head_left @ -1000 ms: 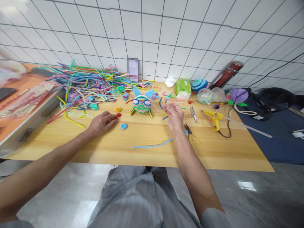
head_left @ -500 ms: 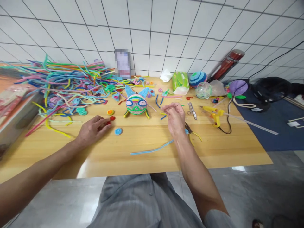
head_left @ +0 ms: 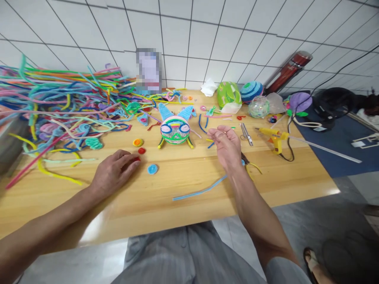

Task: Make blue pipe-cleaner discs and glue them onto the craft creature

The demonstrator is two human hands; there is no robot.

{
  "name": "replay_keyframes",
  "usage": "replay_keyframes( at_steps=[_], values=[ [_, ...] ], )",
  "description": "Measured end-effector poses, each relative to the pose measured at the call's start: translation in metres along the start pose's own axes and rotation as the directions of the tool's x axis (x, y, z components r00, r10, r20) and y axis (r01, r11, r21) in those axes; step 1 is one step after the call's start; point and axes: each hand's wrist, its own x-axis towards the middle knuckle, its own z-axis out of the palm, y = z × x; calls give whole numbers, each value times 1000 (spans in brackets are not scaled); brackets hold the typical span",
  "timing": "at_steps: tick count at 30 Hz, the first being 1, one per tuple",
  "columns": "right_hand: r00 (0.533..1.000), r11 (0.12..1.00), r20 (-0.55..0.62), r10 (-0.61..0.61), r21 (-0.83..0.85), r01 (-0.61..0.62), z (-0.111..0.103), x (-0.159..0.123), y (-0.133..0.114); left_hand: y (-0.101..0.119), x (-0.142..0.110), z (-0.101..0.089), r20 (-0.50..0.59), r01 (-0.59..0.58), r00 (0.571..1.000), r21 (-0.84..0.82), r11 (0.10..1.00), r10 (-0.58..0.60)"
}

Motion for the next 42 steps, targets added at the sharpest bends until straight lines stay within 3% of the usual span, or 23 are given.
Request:
replay_keyframes(
  at_steps=[12,17,25,33,38,40,42],
  values=[
    [995,988,-89,-40,-149,27,0,1,12,-3,-4,4,9,-45,999,73,996,44],
    [989,975,-145,-39,-220,6,-11,9,14,-7,-3,3,-3,-57,998,6,998,57],
    [985,895,-91,-146,-437,92,-20,15,14,-8,-4,2,-2,-63,998,-51,997,63],
    [980,936,-122,-158,-336,110,-20,17,8,-10,-4,1,-24,-112,994,-69,991,110],
    [972,918,-109,-210,-365,158,-19,19,6,-9,-2,1,-42,-143,989,-77,987,140],
    [982,935,-86,-170,-329,133,-15,16,-1,-7,-1,0,-52,-141,989,-92,986,136],
    [999,975,-21,-37,-219,31,-10,9,-13,-5,-1,-1,-60,-125,991,-101,987,120]
  ],
)
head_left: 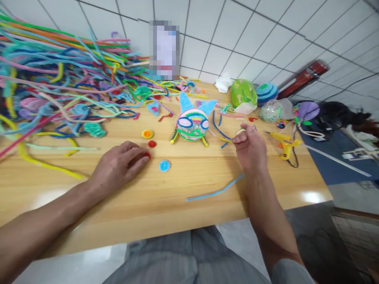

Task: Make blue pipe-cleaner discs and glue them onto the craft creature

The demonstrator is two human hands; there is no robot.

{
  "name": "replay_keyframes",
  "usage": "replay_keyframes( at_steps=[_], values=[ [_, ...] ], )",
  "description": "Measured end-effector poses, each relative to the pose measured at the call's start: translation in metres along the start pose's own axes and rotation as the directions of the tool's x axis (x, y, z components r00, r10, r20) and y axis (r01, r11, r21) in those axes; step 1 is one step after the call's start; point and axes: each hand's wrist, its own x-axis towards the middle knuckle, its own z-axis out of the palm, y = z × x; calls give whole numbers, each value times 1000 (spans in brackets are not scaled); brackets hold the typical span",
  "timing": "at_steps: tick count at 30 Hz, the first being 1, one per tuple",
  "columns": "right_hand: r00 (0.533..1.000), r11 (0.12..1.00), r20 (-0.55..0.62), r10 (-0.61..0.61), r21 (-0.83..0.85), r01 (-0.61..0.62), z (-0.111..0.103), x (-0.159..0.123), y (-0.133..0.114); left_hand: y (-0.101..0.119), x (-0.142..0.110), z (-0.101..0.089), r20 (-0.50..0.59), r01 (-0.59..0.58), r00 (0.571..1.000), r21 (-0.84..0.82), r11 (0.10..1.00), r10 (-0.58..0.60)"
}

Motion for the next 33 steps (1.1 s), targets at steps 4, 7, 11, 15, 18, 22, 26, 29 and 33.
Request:
replay_keyframes(
  at_steps=[4,7,11,15,18,22,26,29,33],
  values=[
    [976,996,208,65,45,-76,6,-21,-33,0,0,1,-11,18,1000,6,1000,-18],
    [956,992,291,-37,-109,72,12,-38,-47,-2,-1,3,-19,-10,1000,38,999,11],
    [913,856,381,-148,-412,311,23,-57,-40,-1,-2,3,-58,-85,994,67,994,89],
    [734,617,602,-313,-459,639,30,-64,-17,5,-4,1,-75,-189,977,110,976,197],
    [602,488,696,-391,-398,777,29,-63,3,14,-4,2,-10,-271,961,151,951,276],
    [576,489,731,-366,-376,787,25,-60,23,23,3,11,123,-356,933,187,916,338],
    [597,506,721,-352,-389,769,22,-56,27,21,13,19,137,-331,941,171,928,310],
    [636,541,689,-348,-406,736,18,-50,24,18,17,20,111,-254,965,168,953,238],
    [603,636,788,-122,-405,657,16,-50,15,22,16,13,66,-193,981,161,968,184]
  ],
)
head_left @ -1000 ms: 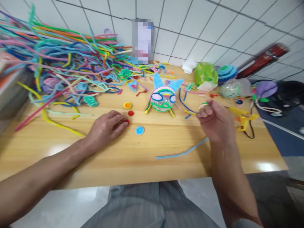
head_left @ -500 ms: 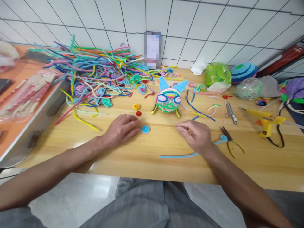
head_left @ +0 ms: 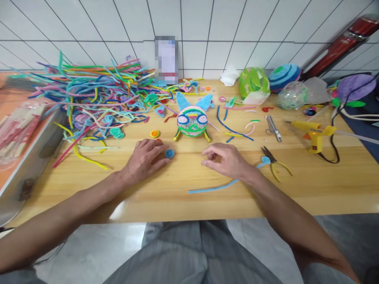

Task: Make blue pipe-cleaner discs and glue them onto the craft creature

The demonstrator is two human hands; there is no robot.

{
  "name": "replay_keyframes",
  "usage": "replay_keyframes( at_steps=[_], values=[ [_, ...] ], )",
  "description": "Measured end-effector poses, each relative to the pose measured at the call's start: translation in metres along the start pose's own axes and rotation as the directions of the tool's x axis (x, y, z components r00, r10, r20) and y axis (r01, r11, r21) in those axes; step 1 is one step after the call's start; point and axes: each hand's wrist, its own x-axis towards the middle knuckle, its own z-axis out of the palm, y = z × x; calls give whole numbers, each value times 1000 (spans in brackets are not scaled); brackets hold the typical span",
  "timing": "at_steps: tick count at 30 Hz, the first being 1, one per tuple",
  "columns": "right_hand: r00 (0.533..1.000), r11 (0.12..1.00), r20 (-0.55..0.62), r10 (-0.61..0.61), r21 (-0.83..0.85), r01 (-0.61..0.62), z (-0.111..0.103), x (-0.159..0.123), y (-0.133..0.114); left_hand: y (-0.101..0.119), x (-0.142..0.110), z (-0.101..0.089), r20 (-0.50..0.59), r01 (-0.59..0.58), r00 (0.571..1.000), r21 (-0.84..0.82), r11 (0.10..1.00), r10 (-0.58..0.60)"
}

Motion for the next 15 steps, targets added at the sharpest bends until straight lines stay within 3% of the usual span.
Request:
replay_keyframes(
  at_steps=[1,3,6,10,15],
  values=[
    [992,1000,129,4,10,-5,0,-1,-4,3,-1,-3,-11,3,1000,-16,1000,-3],
    [930,1000,367,-8,-7,12,4,-2,-16,12,-5,-8,-23,-1,1000,-69,998,-1],
    [854,995,518,-36,-65,81,13,-6,-31,31,-11,-13,-1,-12,1000,-162,987,12],
    [850,988,526,-26,-117,103,20,-8,-37,59,-14,-17,111,10,994,-307,952,25],
    [925,987,373,66,-160,-6,17,-5,-35,80,-1,-18,261,187,964,-511,839,-56]
  ],
)
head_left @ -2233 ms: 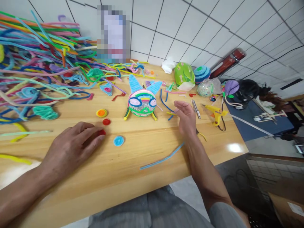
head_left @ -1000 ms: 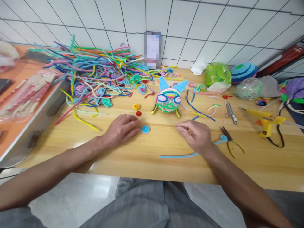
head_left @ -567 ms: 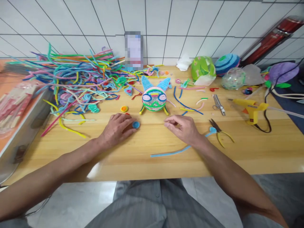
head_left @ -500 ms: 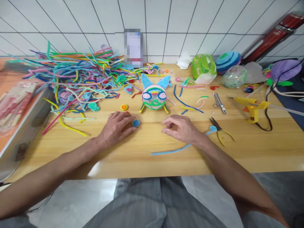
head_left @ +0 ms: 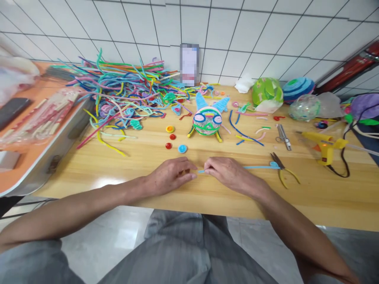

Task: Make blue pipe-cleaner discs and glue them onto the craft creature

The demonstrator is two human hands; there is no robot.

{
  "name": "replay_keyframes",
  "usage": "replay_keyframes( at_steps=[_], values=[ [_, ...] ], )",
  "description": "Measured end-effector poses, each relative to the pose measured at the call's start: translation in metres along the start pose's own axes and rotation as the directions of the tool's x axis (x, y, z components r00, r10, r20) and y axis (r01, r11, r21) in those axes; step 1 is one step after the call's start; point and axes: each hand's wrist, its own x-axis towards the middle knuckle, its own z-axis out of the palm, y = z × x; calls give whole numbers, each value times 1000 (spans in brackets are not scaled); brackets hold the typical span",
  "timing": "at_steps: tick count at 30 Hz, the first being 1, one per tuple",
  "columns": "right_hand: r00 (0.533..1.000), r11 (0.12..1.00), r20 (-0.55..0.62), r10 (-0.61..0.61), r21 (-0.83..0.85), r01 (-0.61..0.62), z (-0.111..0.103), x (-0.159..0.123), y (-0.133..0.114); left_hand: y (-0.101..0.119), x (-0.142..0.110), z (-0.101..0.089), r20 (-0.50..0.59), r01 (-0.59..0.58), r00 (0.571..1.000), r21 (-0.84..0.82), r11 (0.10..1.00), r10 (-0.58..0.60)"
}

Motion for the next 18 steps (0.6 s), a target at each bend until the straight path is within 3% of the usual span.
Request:
replay_keyframes(
  at_steps=[4,9,13,18],
  values=[
    [982,992,-160,-98,-90,84,-5,4,-6,5,18,-2,-22,18,1000,-88,996,-20],
    [935,944,-240,-260,-266,194,-16,11,-17,6,34,-14,-49,62,997,-86,994,-67],
    [930,899,-230,-285,-401,176,-31,21,-22,8,44,-32,-69,76,995,20,997,-74],
    [918,852,-260,-301,-506,136,-55,40,-30,13,58,-61,-154,12,988,258,966,29]
  ],
)
